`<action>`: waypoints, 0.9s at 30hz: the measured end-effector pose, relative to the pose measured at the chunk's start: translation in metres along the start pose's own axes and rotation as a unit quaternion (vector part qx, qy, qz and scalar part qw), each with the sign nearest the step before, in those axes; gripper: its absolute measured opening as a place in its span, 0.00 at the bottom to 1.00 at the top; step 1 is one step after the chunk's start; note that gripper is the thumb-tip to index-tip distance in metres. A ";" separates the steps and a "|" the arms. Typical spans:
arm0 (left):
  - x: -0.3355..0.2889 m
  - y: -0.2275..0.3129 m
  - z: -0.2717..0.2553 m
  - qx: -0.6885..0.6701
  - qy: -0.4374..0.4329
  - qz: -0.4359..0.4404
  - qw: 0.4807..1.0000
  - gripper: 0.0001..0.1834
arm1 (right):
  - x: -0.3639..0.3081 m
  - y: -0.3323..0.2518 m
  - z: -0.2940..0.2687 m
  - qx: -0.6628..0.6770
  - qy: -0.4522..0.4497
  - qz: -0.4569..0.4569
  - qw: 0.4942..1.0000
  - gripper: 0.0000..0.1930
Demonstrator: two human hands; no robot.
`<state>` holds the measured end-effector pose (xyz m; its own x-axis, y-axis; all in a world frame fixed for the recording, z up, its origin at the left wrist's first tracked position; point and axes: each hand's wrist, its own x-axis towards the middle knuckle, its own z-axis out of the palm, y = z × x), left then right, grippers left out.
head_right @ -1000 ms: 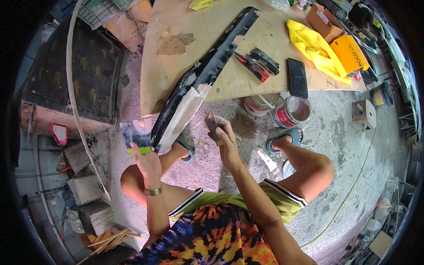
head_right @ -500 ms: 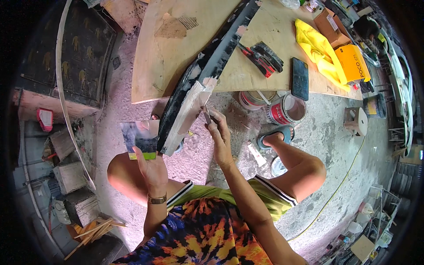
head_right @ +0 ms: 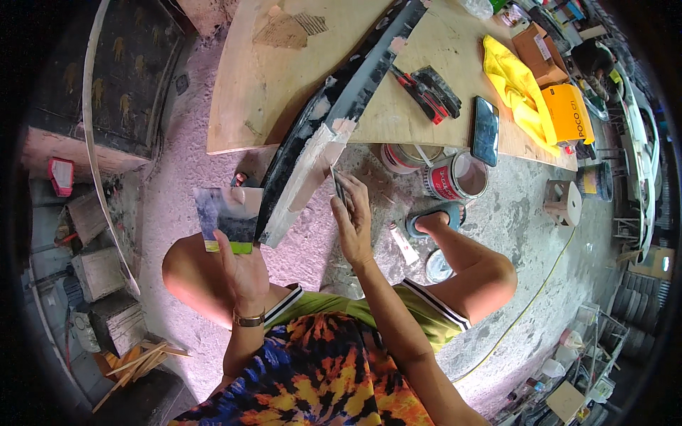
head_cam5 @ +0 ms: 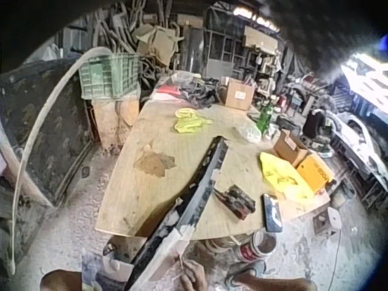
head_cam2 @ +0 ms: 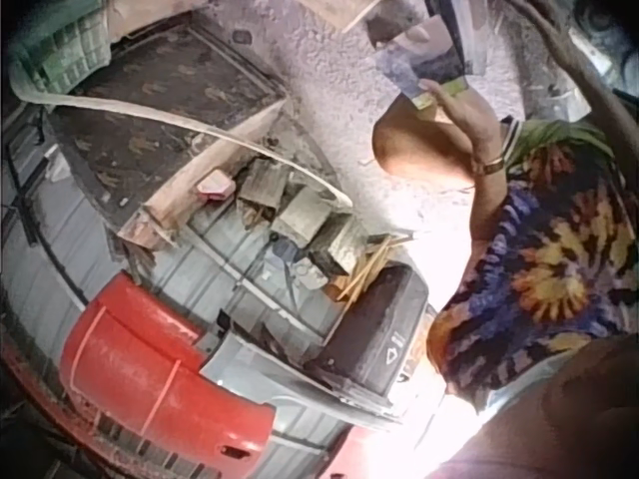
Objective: Sanding a black car part using sandpaper and water at a workbench.
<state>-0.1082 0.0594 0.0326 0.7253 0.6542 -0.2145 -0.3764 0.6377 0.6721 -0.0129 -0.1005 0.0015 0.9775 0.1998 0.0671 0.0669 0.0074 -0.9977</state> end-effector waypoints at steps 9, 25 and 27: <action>0.000 -0.001 -0.004 -0.012 0.007 -0.013 1.000 0.31 | -0.033 0.001 0.014 -0.012 -0.003 0.036 0.999 0.18; 0.001 -0.003 -0.009 0.001 -0.015 -0.004 1.000 0.32 | -0.037 0.014 0.028 0.159 0.010 0.059 0.985 0.25; 0.000 -0.004 -0.010 0.003 -0.008 -0.003 1.000 0.32 | -0.039 0.013 0.029 0.134 0.009 0.049 0.990 0.24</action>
<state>-0.1124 0.0613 0.0232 0.7373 0.6432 -0.2067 -0.3689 0.6396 0.6744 -0.0561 -0.0797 -0.0141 0.9802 0.1951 -0.0334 -0.0823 0.2487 -0.9651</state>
